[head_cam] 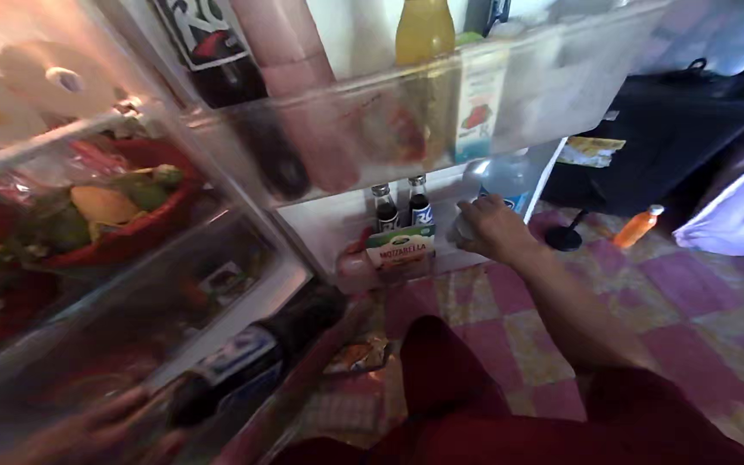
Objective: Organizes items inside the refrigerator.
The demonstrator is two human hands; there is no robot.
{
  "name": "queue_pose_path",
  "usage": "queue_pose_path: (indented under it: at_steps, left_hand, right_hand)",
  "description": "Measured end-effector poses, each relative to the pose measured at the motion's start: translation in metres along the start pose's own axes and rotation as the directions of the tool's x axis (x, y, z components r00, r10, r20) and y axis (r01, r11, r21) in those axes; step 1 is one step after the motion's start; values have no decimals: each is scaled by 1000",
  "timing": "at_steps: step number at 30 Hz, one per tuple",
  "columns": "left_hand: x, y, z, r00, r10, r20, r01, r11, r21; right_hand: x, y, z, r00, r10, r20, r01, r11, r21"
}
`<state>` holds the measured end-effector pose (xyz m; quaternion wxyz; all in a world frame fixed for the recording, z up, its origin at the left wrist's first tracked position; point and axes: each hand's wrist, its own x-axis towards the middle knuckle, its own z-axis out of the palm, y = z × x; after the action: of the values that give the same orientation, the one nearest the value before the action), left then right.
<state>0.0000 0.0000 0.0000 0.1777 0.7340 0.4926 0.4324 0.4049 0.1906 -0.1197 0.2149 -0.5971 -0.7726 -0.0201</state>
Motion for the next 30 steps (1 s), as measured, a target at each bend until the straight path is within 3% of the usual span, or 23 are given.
queue_pose_path:
  at_steps: [3,7,11,16,21,25,30]
  left_hand:
    - [38,-27,23,941,335,55,-330,941,-78]
    - [72,-15,81,860,509,-45,-510,860,-19]
    - [97,1,134,789,611,-64,-601,790,120]
    - [125,-9,191,756,654,-37,-647,754,113]
    - [148,-15,235,800,594,83,-598,799,56]
    - [169,-7,257,907,324,270,-360,928,95]
    - [200,5,274,932,105,347,-184,962,201]
  right_hand:
    - [-18,6,2,992,-56,-115,61,997,39]
    - [-41,11,-3,943,-79,-323,111,990,82]
    - [-64,12,-7,893,-88,-442,131,989,67]
    - [-96,12,-19,861,-81,-502,111,993,31]
    - [-103,19,-22,837,-71,-542,130,989,71]
    - [-90,23,-19,834,-82,-546,171,979,113]
    - [-59,22,-6,863,-116,-492,212,967,144]
